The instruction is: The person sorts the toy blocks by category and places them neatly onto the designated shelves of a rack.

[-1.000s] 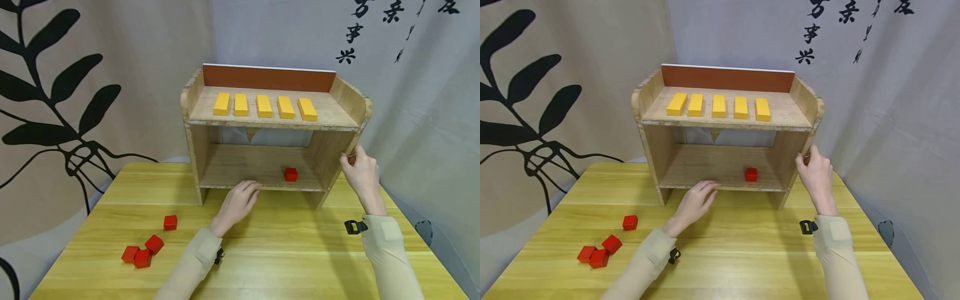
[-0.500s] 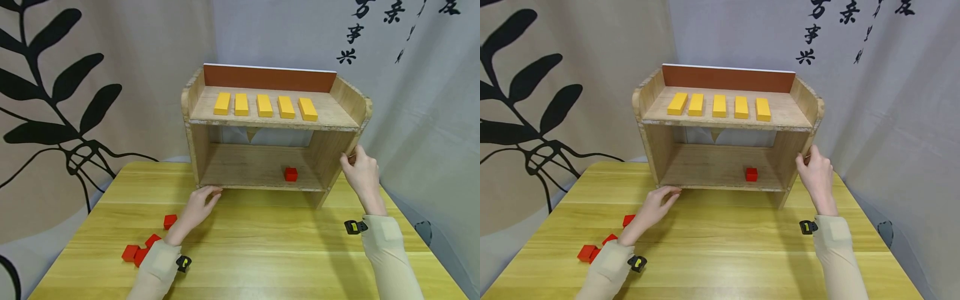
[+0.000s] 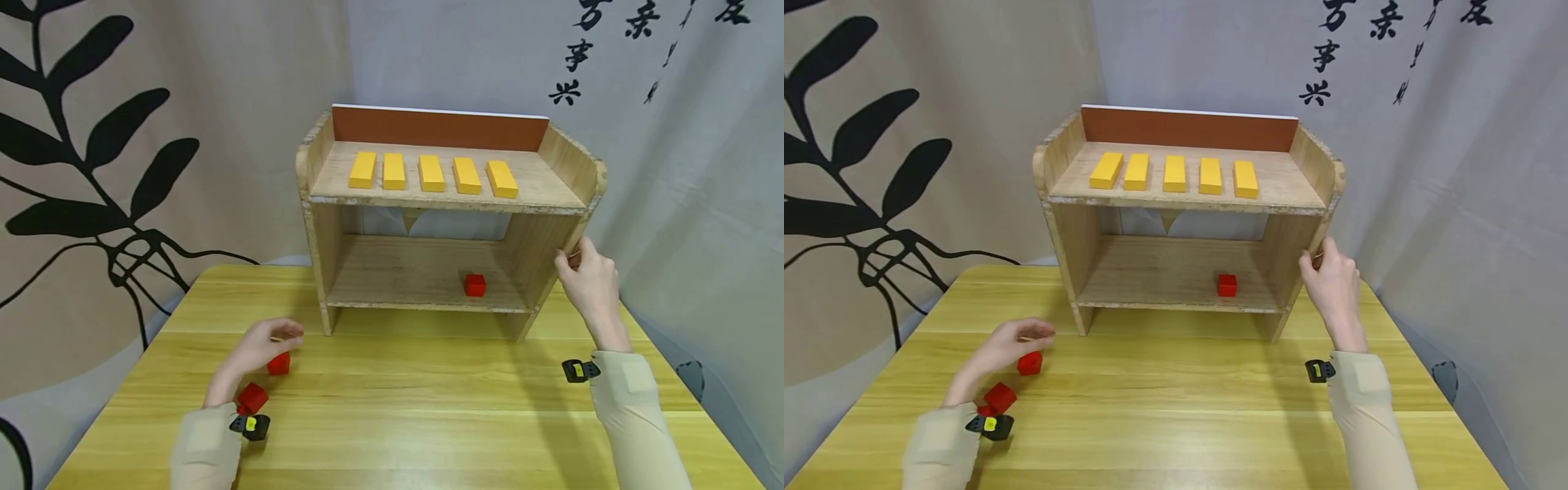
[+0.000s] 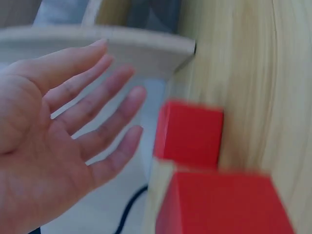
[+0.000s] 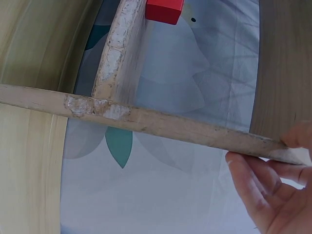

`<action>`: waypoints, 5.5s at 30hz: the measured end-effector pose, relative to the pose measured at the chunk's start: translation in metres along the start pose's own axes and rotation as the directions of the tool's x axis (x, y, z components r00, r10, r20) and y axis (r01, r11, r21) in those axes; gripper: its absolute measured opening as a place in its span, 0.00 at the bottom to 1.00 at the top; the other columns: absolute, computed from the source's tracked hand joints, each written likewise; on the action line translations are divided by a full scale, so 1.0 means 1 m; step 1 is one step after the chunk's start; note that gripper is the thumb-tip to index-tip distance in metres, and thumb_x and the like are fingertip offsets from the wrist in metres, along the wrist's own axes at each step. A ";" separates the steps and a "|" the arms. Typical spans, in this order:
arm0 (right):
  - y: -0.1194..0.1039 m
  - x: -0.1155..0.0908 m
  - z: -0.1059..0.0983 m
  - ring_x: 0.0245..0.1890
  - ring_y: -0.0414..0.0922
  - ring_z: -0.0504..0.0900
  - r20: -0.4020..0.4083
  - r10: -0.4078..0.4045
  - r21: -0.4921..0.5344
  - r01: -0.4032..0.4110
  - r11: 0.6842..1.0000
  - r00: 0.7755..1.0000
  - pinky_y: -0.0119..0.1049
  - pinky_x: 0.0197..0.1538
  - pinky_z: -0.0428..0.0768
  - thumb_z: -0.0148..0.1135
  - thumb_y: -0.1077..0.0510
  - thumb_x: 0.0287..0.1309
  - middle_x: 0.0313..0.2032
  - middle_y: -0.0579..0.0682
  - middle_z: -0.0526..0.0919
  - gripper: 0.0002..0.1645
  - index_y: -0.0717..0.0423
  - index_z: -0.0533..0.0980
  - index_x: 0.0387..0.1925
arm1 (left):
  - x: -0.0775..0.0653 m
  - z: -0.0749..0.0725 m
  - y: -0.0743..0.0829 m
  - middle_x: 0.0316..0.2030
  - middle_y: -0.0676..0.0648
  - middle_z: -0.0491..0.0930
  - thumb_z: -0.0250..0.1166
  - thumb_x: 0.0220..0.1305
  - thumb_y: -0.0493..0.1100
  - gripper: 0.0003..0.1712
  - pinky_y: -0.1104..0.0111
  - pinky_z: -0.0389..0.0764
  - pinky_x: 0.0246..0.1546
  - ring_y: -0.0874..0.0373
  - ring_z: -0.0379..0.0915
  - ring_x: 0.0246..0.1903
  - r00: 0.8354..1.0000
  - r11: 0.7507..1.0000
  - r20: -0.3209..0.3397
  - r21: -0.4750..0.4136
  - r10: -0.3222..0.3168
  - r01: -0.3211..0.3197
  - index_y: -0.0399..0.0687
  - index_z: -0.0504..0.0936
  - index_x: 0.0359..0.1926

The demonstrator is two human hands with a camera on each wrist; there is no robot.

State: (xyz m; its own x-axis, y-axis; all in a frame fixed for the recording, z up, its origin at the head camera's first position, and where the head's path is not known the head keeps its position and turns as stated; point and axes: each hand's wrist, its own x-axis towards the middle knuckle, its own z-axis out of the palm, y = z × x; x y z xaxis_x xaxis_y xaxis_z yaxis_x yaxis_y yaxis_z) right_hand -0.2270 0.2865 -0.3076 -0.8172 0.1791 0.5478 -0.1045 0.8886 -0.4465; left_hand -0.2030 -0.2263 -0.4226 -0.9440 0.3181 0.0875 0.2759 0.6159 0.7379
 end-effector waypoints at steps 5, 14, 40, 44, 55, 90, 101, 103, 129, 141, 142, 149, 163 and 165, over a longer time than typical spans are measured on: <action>0.000 0.000 -0.001 0.25 0.59 0.81 -0.002 0.002 0.003 -0.002 1.000 1.000 0.40 0.23 0.71 0.50 0.51 0.65 0.29 0.65 0.83 0.16 0.62 0.70 0.34 | -0.009 -0.007 -0.014 0.47 0.34 0.80 0.65 0.59 0.36 0.20 0.74 0.78 0.40 0.45 0.77 0.46 0.994 0.996 0.078 -0.047 -0.070 0.074 0.30 0.77 0.51; 0.000 0.000 -0.001 0.25 0.58 0.80 0.006 0.012 0.001 -0.012 1.000 1.000 0.36 0.21 0.69 0.50 0.50 0.65 0.29 0.64 0.83 0.17 0.63 0.71 0.35 | -0.016 -0.009 -0.024 0.48 0.36 0.79 0.68 0.53 0.33 0.22 0.65 0.76 0.45 0.45 0.74 0.49 0.973 0.984 0.169 -0.060 -0.158 0.170 0.31 0.77 0.50; 0.001 0.001 0.000 0.24 0.58 0.80 0.002 0.001 -0.001 -0.001 1.000 1.000 0.38 0.21 0.69 0.50 0.51 0.65 0.29 0.65 0.83 0.16 0.62 0.70 0.34 | -0.008 0.000 -0.009 0.45 0.42 0.81 0.69 0.50 0.34 0.19 0.62 0.75 0.44 0.49 0.75 0.46 0.975 0.982 0.131 0.067 -0.182 0.175 0.38 0.81 0.47; 0.001 0.000 0.000 0.23 0.58 0.80 0.000 -0.005 0.000 0.005 1.000 1.000 0.38 0.21 0.69 0.50 0.52 0.65 0.29 0.64 0.83 0.16 0.62 0.70 0.34 | -0.003 0.004 -0.003 0.46 0.41 0.81 0.69 0.50 0.34 0.21 0.62 0.75 0.44 0.48 0.75 0.47 0.976 0.984 0.135 0.075 -0.169 0.160 0.38 0.81 0.48; 0.000 0.000 0.000 0.22 0.57 0.79 -0.011 -0.010 0.000 0.010 1.000 1.000 0.37 0.21 0.68 0.51 0.52 0.65 0.28 0.64 0.83 0.15 0.63 0.71 0.34 | 0.009 0.014 0.019 0.44 0.42 0.82 0.71 0.52 0.38 0.22 0.63 0.77 0.42 0.51 0.76 0.45 0.985 0.991 0.147 0.114 -0.086 0.070 0.38 0.81 0.49; 0.000 0.000 0.000 0.23 0.57 0.80 -0.006 0.009 -0.003 -0.009 1.000 1.000 0.37 0.21 0.68 0.50 0.51 0.65 0.29 0.64 0.83 0.16 0.62 0.70 0.33 | 0.069 0.086 0.106 0.45 0.47 0.85 0.72 0.52 0.41 0.19 0.58 0.79 0.49 0.53 0.79 0.46 0.937 0.944 -0.121 0.078 0.327 -0.320 0.47 0.83 0.47; 0.000 0.000 0.001 0.24 0.58 0.80 -0.013 0.007 -0.006 -0.007 1.000 1.000 0.38 0.22 0.69 0.50 0.51 0.65 0.28 0.64 0.83 0.16 0.63 0.71 0.34 | 0.097 0.112 0.117 0.40 0.47 0.86 0.72 0.52 0.42 0.16 0.68 0.81 0.39 0.55 0.80 0.40 0.884 0.916 -0.249 0.049 0.396 -0.397 0.45 0.84 0.44; 0.000 0.000 0.001 0.24 0.58 0.80 -0.012 0.007 -0.004 -0.008 1.000 1.000 0.38 0.22 0.69 0.50 0.51 0.65 0.28 0.64 0.83 0.16 0.63 0.71 0.34 | 0.101 0.115 0.118 0.39 0.46 0.86 0.72 0.52 0.41 0.16 0.70 0.82 0.38 0.55 0.80 0.38 0.870 0.909 -0.270 0.050 0.412 -0.415 0.44 0.84 0.44; 0.001 0.001 0.001 0.25 0.59 0.80 -0.017 -0.007 0.005 0.007 1.000 1.000 0.45 0.25 0.71 0.50 0.52 0.65 0.28 0.64 0.83 0.16 0.63 0.70 0.33 | 0.122 0.141 0.131 0.39 0.48 0.82 0.69 0.56 0.42 0.08 0.73 0.82 0.40 0.58 0.81 0.39 0.721 0.775 -0.317 0.409 0.615 -0.482 0.44 0.85 0.37; 0.001 0.001 0.002 0.24 0.58 0.80 -0.007 0.005 0.002 -0.005 1.000 1.000 0.39 0.23 0.69 0.50 0.51 0.65 0.28 0.64 0.82 0.16 0.63 0.70 0.33 | 0.114 0.150 0.128 0.60 0.45 0.76 0.62 0.64 0.44 0.23 0.67 0.74 0.60 0.54 0.74 0.59 0.711 0.568 -0.117 0.696 0.694 -0.439 0.44 0.76 0.59; 0.001 0.001 0.002 0.24 0.58 0.80 -0.006 0.005 0.001 -0.005 1.000 1.000 0.38 0.23 0.69 0.50 0.51 0.65 0.28 0.64 0.82 0.16 0.63 0.70 0.33 | 0.115 0.151 0.128 0.61 0.45 0.75 0.61 0.65 0.45 0.24 0.66 0.74 0.60 0.54 0.73 0.60 0.721 0.565 -0.104 0.701 0.685 -0.435 0.44 0.75 0.60; 0.001 0.001 0.002 0.24 0.58 0.80 -0.004 0.008 0.003 -0.008 1.000 1.000 0.39 0.23 0.69 0.50 0.51 0.65 0.28 0.64 0.83 0.16 0.63 0.70 0.34 | 0.119 0.158 0.137 0.65 0.45 0.69 0.55 0.69 0.48 0.26 0.62 0.73 0.61 0.52 0.67 0.65 0.786 0.576 -0.063 0.717 0.615 -0.393 0.43 0.70 0.65; 0.001 0.001 0.001 0.24 0.58 0.80 -0.008 0.002 0.006 -0.002 1.000 1.000 0.40 0.23 0.70 0.50 0.52 0.65 0.28 0.65 0.83 0.16 0.63 0.70 0.34 | 0.122 0.165 0.146 0.67 0.43 0.67 0.54 0.70 0.49 0.28 0.60 0.74 0.60 0.50 0.67 0.64 0.818 0.605 -0.074 0.711 0.570 -0.358 0.42 0.67 0.66; 0.001 0.001 0.001 0.24 0.58 0.80 -0.011 -0.005 0.005 0.005 1.000 1.000 0.41 0.23 0.70 0.50 0.52 0.65 0.28 0.65 0.83 0.16 0.63 0.70 0.33 | 0.123 0.164 0.145 0.67 0.42 0.66 0.54 0.70 0.49 0.28 0.59 0.74 0.61 0.49 0.67 0.65 0.817 0.611 -0.074 0.703 0.572 -0.364 0.42 0.67 0.66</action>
State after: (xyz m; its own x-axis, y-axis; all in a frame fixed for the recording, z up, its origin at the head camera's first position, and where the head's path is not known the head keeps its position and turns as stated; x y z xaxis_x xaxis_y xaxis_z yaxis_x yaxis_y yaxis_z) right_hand -0.2290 0.2870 -0.3084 -0.8103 0.1795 0.5578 -0.1115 0.8873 -0.4475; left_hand -0.2493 0.0207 -0.4148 -0.6270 0.5586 0.5429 0.6389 0.7675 -0.0519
